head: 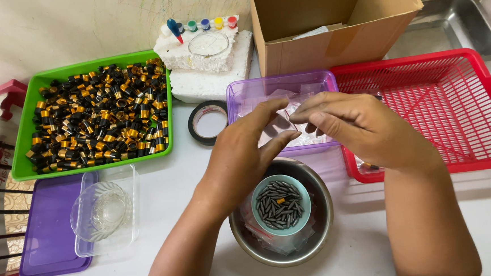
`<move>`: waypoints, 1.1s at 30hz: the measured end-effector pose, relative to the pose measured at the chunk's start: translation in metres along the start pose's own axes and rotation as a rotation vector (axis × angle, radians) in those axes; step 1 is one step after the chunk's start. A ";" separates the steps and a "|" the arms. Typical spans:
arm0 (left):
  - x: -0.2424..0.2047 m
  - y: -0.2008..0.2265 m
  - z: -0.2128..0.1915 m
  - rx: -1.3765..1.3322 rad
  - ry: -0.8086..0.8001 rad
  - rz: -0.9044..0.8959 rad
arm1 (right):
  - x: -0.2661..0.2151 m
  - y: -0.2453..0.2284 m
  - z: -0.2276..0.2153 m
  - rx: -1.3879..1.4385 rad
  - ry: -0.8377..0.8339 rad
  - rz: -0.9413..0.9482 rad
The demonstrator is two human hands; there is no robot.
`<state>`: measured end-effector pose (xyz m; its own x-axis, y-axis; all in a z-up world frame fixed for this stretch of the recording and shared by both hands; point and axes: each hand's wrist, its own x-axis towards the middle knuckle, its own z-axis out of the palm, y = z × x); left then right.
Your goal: The person places small components and silver pins into small clear plastic bags, سپس then puts the bags into a red plastic basket.
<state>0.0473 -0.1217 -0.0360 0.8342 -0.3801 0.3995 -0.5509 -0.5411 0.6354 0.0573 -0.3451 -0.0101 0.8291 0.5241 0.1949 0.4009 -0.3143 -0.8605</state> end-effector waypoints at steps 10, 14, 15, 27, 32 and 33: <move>-0.015 0.038 -0.043 -0.340 -0.120 -0.174 | -0.025 -0.014 -0.011 0.196 -0.115 -0.207; -0.023 0.038 -0.051 -0.296 -0.254 -0.099 | -0.026 -0.031 -0.014 0.150 -0.284 -0.279; -0.023 0.039 -0.052 -0.308 -0.257 -0.099 | -0.026 -0.033 -0.014 0.127 -0.290 -0.255; -0.021 0.044 -0.051 -0.397 -0.131 -0.037 | -0.034 -0.031 -0.005 0.299 -0.105 -0.040; -0.019 0.047 -0.050 -0.426 -0.119 -0.029 | -0.038 -0.032 -0.003 0.080 -0.040 -0.093; -0.019 0.048 -0.051 -0.397 -0.130 -0.015 | -0.037 -0.035 -0.001 0.066 -0.011 -0.137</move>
<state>0.0063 -0.1020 0.0202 0.8181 -0.4793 0.3177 -0.4648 -0.2261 0.8560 0.0127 -0.3547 0.0130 0.7639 0.5673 0.3077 0.4833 -0.1868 -0.8553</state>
